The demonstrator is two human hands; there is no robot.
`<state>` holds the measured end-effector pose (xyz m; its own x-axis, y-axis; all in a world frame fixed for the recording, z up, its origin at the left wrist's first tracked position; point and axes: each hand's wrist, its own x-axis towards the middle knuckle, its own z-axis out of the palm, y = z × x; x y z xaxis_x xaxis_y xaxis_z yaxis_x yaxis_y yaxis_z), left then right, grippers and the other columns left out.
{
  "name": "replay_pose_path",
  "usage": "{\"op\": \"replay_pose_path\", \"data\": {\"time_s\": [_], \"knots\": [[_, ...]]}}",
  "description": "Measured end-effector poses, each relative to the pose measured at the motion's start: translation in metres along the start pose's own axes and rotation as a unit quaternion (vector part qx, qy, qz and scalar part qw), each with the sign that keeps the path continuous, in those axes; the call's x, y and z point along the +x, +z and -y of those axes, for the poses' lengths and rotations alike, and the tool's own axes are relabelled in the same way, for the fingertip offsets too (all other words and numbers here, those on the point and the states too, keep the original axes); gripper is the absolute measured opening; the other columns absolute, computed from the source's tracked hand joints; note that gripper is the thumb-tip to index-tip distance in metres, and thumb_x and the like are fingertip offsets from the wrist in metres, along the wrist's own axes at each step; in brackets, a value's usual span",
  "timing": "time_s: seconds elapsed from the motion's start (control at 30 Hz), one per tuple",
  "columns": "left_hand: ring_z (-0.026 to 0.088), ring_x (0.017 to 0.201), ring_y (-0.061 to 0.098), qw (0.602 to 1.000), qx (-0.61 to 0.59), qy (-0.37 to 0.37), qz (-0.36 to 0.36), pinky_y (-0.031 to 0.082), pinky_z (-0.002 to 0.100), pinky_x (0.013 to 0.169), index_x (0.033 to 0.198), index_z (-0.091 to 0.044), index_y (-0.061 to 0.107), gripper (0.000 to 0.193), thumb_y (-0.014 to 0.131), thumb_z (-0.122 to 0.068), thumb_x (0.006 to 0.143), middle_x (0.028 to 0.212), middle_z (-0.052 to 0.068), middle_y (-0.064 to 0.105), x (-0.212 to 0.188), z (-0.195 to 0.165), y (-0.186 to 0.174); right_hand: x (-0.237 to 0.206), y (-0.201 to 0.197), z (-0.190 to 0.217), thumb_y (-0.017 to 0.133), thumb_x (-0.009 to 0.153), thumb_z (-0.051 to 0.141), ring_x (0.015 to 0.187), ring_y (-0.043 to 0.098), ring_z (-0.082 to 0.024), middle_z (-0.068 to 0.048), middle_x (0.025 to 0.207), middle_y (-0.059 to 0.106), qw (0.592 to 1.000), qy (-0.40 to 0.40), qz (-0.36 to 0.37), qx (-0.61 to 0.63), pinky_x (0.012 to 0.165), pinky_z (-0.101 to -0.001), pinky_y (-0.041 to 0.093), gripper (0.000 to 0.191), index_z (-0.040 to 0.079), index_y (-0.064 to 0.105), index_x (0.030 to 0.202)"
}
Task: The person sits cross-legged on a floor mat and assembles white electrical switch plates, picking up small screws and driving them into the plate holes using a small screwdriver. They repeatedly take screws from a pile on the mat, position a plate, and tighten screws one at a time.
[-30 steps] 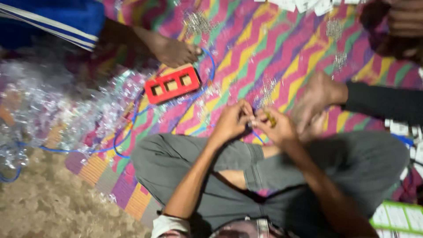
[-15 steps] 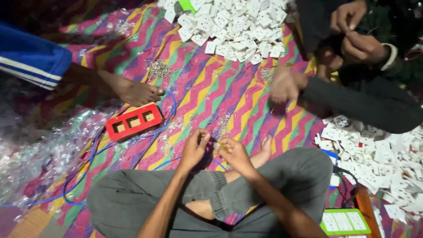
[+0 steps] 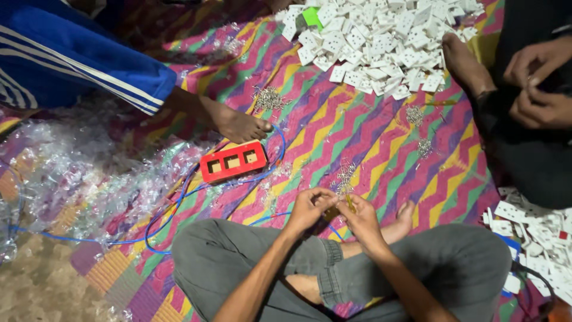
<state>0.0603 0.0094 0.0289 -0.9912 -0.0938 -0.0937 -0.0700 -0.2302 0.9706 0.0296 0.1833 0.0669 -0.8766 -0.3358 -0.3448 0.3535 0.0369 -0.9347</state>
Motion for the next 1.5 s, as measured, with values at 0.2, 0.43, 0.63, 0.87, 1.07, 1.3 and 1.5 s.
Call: {"op": "replay_pose_path", "data": {"time_s": [0.2,0.43,0.63,0.87,1.07,1.3,1.5], "knots": [[0.006,0.071,0.065,0.999,0.02,-0.021,-0.023,0.052,0.024,0.064,0.097,0.0,0.077,0.015,0.077,-0.011,0.087,0.08,0.0,0.074,0.006,-0.002,0.0,0.004,-0.001,0.003,0.07,0.097,0.013,0.057,0.044,0.0,0.005,0.078,0.064,0.999,-0.019,0.005,-0.048,0.047,-0.0195,0.029,0.021,-0.001,0.071,0.113],[0.008,0.07,0.063,0.987,-0.002,-0.049,-0.156,0.051,0.026,0.064,0.093,0.001,0.078,0.014,0.077,-0.013,0.089,0.079,0.003,0.074,0.016,-0.012,-0.008,0.017,-0.007,0.004,0.051,0.107,0.028,0.056,0.042,-0.002,0.001,0.077,0.061,0.996,-0.032,0.082,0.001,0.049,-0.0194,0.032,0.04,0.001,0.058,0.136],[0.009,0.075,0.065,0.982,-0.014,-0.032,-0.188,0.052,0.025,0.068,0.097,0.0,0.079,0.015,0.078,-0.013,0.09,0.084,0.003,0.075,0.031,0.001,-0.016,0.028,-0.008,0.007,0.048,0.111,0.018,0.07,0.05,-0.004,-0.003,0.086,0.065,0.978,-0.088,0.115,-0.15,0.063,-0.0214,0.043,0.04,0.0,0.05,0.146],[0.005,0.069,0.049,0.984,-0.013,-0.04,-0.175,0.036,0.022,0.061,0.095,0.002,0.079,0.011,0.081,-0.008,0.091,0.078,-0.003,0.065,0.036,0.005,-0.012,0.03,-0.003,0.024,0.05,0.111,0.016,0.078,0.057,-0.006,-0.004,0.089,0.066,0.98,-0.054,0.13,-0.139,0.07,-0.0216,0.047,0.038,-0.002,0.053,0.145],[0.004,0.068,0.052,0.991,0.023,-0.025,-0.126,0.039,0.022,0.06,0.094,0.0,0.08,0.007,0.081,-0.005,0.089,0.078,-0.003,0.067,0.042,0.009,-0.006,0.044,-0.015,0.006,0.052,0.111,0.012,0.081,0.062,-0.008,-0.005,0.088,0.065,0.986,-0.053,0.145,-0.065,0.073,-0.0232,0.051,0.031,-0.003,0.055,0.138],[0.004,0.072,0.058,0.996,-0.013,-0.043,-0.074,0.045,0.02,0.065,0.099,-0.001,0.077,0.011,0.079,-0.003,0.089,0.085,-0.002,0.072,0.044,0.011,0.001,0.047,-0.028,-0.006,0.057,0.107,0.01,0.077,0.064,-0.009,-0.005,0.086,0.067,0.992,-0.021,0.111,-0.046,0.066,-0.0243,0.049,0.023,-0.003,0.062,0.126],[0.012,0.078,0.064,0.978,0.18,0.052,-0.096,0.05,0.026,0.072,0.096,0.0,0.078,0.01,0.079,-0.001,0.087,0.086,0.006,0.073,0.039,-0.005,0.012,0.039,-0.03,-0.003,0.061,0.108,0.009,0.087,0.068,-0.011,-0.006,0.097,0.071,0.994,-0.041,0.101,-0.018,0.079,-0.0259,0.056,0.022,-0.004,0.068,0.124]]}}
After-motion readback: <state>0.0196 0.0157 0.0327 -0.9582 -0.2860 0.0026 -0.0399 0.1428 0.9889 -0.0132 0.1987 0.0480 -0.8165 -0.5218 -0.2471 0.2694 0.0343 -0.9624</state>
